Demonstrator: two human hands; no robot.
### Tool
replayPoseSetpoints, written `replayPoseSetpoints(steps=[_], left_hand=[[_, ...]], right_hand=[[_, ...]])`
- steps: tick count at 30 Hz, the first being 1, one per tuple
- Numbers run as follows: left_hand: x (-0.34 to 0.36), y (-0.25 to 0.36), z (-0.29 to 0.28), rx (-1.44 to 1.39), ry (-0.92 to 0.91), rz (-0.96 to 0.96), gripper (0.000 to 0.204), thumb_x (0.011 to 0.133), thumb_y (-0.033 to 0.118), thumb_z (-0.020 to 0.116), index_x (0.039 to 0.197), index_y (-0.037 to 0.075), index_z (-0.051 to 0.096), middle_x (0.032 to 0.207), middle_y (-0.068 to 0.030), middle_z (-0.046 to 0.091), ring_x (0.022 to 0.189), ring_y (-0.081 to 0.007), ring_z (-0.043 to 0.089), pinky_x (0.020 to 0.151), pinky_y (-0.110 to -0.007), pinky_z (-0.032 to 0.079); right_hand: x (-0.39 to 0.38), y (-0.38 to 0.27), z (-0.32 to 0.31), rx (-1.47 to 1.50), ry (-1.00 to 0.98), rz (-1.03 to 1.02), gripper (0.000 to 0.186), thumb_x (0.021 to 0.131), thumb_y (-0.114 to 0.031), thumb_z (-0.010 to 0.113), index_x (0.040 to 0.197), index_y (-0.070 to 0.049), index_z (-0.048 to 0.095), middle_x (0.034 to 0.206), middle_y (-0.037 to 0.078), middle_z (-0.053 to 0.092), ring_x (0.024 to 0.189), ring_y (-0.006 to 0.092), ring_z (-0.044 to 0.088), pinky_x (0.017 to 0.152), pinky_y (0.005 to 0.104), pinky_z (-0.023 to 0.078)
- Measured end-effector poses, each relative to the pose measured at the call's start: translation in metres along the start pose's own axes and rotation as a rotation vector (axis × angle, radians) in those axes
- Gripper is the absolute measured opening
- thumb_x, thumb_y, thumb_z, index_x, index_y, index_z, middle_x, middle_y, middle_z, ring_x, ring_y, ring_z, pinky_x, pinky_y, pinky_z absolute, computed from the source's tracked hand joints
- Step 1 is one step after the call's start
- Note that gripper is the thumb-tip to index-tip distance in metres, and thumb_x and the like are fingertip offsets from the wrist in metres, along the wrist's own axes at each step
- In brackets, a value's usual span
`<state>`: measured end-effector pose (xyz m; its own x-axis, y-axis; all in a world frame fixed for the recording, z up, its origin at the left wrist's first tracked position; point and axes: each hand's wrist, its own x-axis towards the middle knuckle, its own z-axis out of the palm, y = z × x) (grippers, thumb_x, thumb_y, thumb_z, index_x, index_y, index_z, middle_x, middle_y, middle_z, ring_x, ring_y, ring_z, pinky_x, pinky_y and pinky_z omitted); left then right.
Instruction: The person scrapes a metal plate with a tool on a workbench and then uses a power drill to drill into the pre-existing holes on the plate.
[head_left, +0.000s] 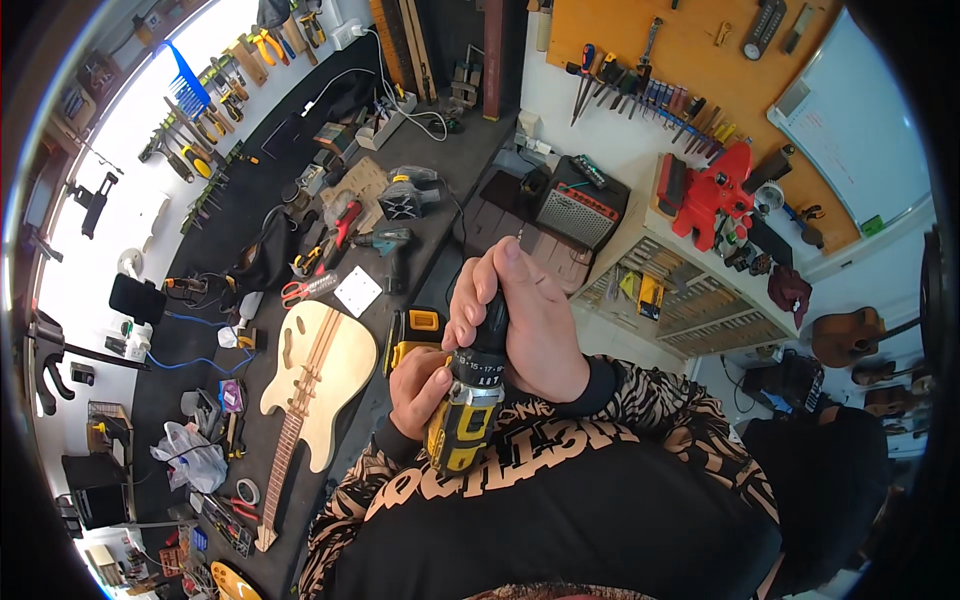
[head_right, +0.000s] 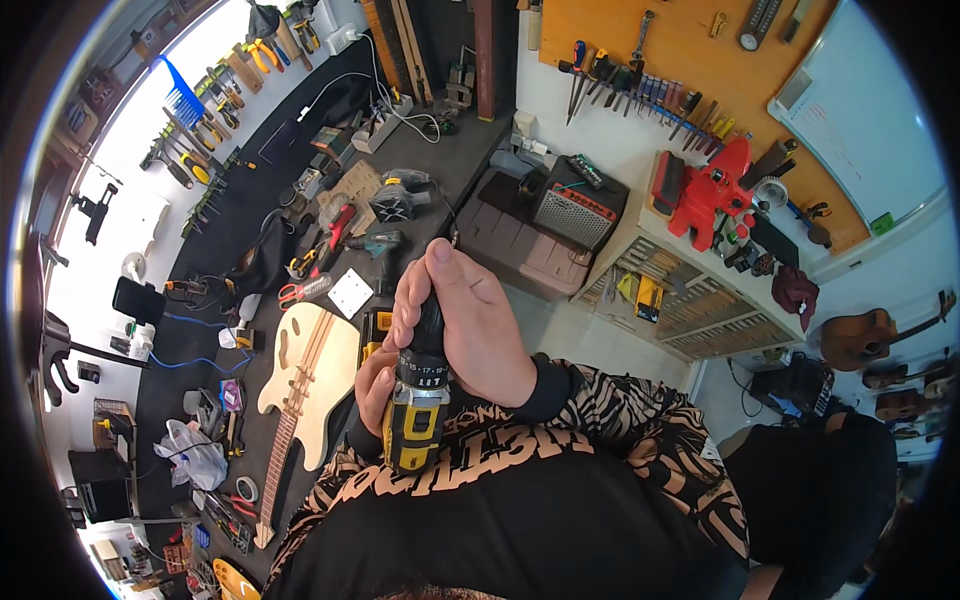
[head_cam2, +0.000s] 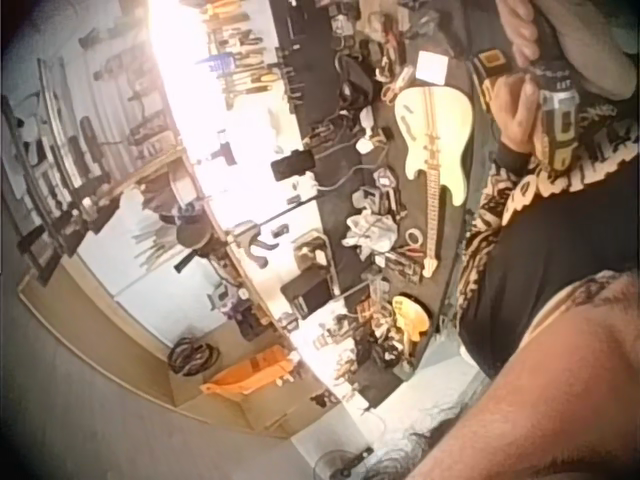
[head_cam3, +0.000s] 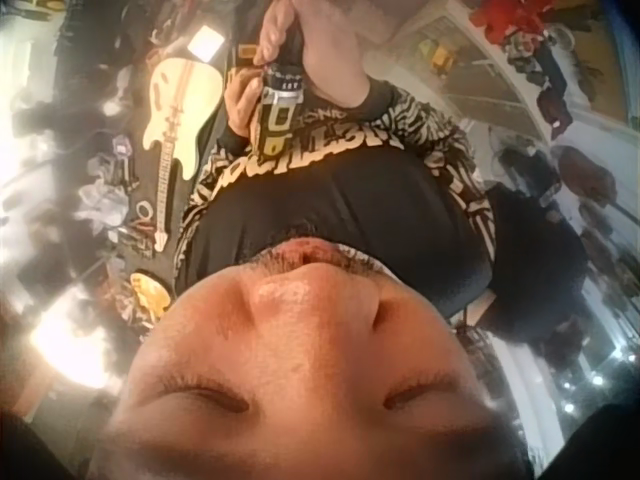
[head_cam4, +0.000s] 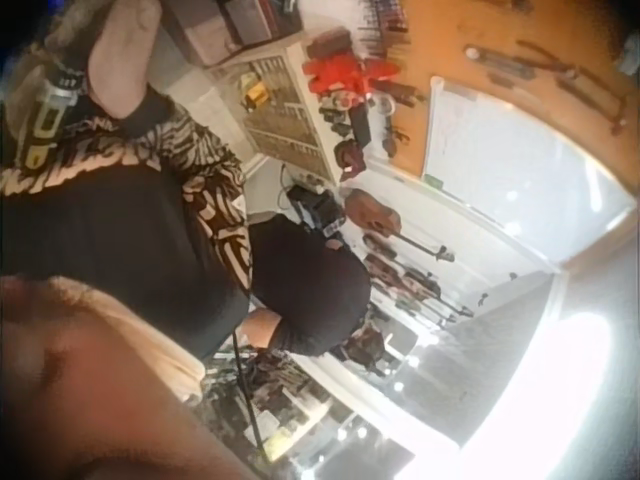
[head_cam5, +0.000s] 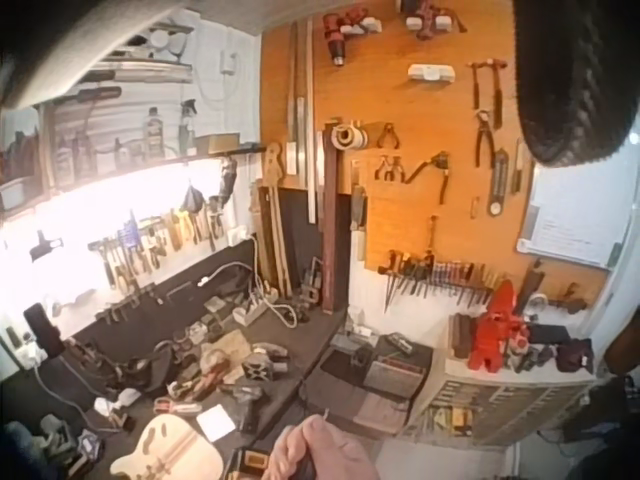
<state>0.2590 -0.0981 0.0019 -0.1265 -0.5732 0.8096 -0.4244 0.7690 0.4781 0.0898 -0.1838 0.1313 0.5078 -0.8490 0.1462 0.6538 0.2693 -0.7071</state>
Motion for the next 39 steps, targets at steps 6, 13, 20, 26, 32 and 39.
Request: replayPoseSetpoints(steps=[6, 13, 20, 26, 32, 39], left_hand=[[-0.021, 0.0, -0.007, 0.038, 0.136, 0.027, 0.049, 0.098, 0.002, 0.068, 0.143, 0.017, 0.055, 0.105, -0.018, 0.068, 0.082, -0.0346, 0.069, 0.068, -0.044, 0.057], [-0.028, 0.0, -0.024, 0.106, 0.171, 0.024, 0.049, 0.098, 0.003, 0.069, 0.143, 0.017, 0.056, 0.105, -0.0186, 0.068, 0.081, -0.0345, 0.069, 0.068, -0.043, 0.057], [-0.019, 0.003, -0.042, 0.13, 0.117, 0.021, 0.056, 0.093, -0.001, 0.072, 0.144, 0.014, 0.055, 0.105, -0.0185, 0.069, 0.081, -0.0345, 0.07, 0.068, -0.044, 0.057], [-0.021, -0.003, -0.047, 0.102, 0.094, 0.017, 0.055, 0.092, -0.002, 0.072, 0.142, 0.013, 0.055, 0.105, -0.0189, 0.068, 0.082, -0.0347, 0.07, 0.071, -0.046, 0.059], [-0.024, -0.006, -0.044, 0.067, 0.085, -0.027, 0.052, 0.095, -0.003, 0.07, 0.143, 0.013, 0.054, 0.105, -0.0192, 0.068, 0.084, -0.034, 0.07, 0.071, -0.044, 0.059], [-0.032, -0.014, -0.031, 0.041, 0.126, -0.065, 0.036, 0.102, 0.001, 0.063, 0.136, 0.012, 0.057, 0.106, -0.0198, 0.067, 0.081, -0.0327, 0.067, 0.071, -0.041, 0.057]], right_hand=[[0.002, 0.016, 0.018, 0.004, -0.025, 0.019, 0.048, 0.119, -0.048, 0.038, 0.09, -0.011, 0.048, 0.079, 0.004, 0.055, 0.068, 0.0157, 0.06, 0.069, 0.0367, 0.059], [0.01, 0.029, 0.031, -0.001, -0.083, 0.044, 0.049, 0.119, -0.051, 0.038, 0.09, -0.011, 0.047, 0.079, 0.004, 0.053, 0.068, 0.0156, 0.059, 0.069, 0.0364, 0.059], [0.018, 0.036, 0.038, 0.022, -0.097, 0.08, 0.049, 0.118, -0.052, 0.039, 0.091, -0.011, 0.047, 0.079, 0.003, 0.052, 0.068, 0.0155, 0.059, 0.069, 0.0363, 0.059], [0.021, 0.038, 0.038, 0.021, -0.081, 0.092, 0.049, 0.118, -0.052, 0.04, 0.091, -0.011, 0.048, 0.08, 0.003, 0.052, 0.068, 0.0149, 0.059, 0.068, 0.0359, 0.058], [0.024, 0.037, 0.036, 0.012, -0.073, 0.081, 0.049, 0.118, -0.052, 0.04, 0.092, -0.011, 0.049, 0.079, 0.002, 0.053, 0.067, 0.0142, 0.059, 0.068, 0.0346, 0.058], [0.026, 0.035, 0.028, 0.016, -0.109, 0.084, 0.048, 0.119, -0.05, 0.04, 0.093, -0.011, 0.05, 0.078, 0.002, 0.054, 0.067, 0.0135, 0.059, 0.069, 0.0342, 0.057]])
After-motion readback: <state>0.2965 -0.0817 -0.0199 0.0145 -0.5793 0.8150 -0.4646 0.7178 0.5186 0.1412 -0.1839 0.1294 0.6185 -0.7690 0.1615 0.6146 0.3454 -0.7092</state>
